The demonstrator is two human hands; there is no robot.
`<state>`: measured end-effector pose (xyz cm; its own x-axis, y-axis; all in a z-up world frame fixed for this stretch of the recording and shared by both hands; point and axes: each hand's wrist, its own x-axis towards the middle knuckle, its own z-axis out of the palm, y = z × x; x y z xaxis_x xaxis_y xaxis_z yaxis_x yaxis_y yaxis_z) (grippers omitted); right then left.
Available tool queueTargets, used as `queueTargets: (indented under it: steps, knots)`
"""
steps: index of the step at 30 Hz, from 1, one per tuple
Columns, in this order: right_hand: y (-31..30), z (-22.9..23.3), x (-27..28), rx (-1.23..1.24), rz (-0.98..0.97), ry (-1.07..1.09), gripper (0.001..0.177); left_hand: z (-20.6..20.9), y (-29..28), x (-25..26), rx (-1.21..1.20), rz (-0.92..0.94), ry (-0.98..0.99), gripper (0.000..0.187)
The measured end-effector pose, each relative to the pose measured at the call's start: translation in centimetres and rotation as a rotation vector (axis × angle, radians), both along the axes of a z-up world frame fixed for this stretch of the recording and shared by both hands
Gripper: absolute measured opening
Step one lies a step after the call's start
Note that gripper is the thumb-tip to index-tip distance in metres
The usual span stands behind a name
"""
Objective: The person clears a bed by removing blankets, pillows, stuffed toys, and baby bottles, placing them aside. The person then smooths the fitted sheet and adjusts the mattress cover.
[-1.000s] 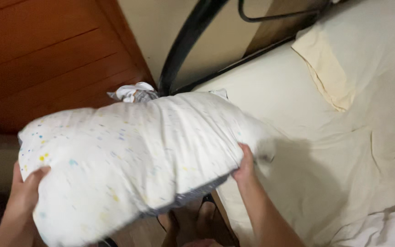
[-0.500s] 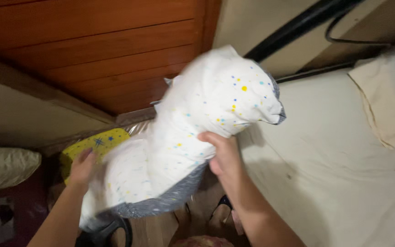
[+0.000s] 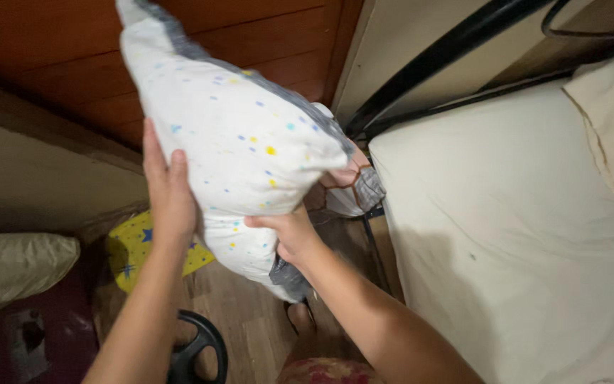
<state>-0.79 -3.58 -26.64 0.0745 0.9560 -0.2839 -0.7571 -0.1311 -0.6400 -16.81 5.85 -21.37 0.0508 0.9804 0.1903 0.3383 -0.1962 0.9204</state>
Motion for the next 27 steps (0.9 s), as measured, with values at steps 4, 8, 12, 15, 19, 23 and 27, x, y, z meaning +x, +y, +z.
queueTargets:
  steps: [4,8,12,15,19,23,27]
  knots:
    - [-1.0,-5.7,5.8,-0.103,0.214,-0.447,0.074,-5.4,-0.3,3.9,0.012,-0.124,-0.214,0.073]
    - [-5.4,-13.9,14.1,-0.085,0.432,-0.693,0.065,-9.8,-2.9,7.2,-0.276,-0.36,-0.191,0.083]
    - [-10.7,-20.0,20.6,-0.379,0.238,-0.931,0.069,-11.4,-4.8,10.8,-0.329,-0.431,0.031,0.087]
    - [-12.7,-19.7,23.7,-0.365,0.123,-0.805,0.066,-11.4,-4.8,13.5,-0.296,-0.496,0.124,0.09]
    - [-14.5,-14.4,26.7,-0.451,0.087,-0.934,0.062,-9.8,-4.4,19.0,-0.241,-0.616,0.172,0.091]
    - [-16.6,-9.6,30.9,-0.556,-0.08,-0.904,0.065,-7.6,-5.5,26.5,-0.143,-0.782,0.131,0.089]
    - [-19.5,-6.4,37.2,-0.67,-0.249,-0.952,0.066,-5.2,-7.7,35.3,-0.194,-0.915,0.197,0.089]
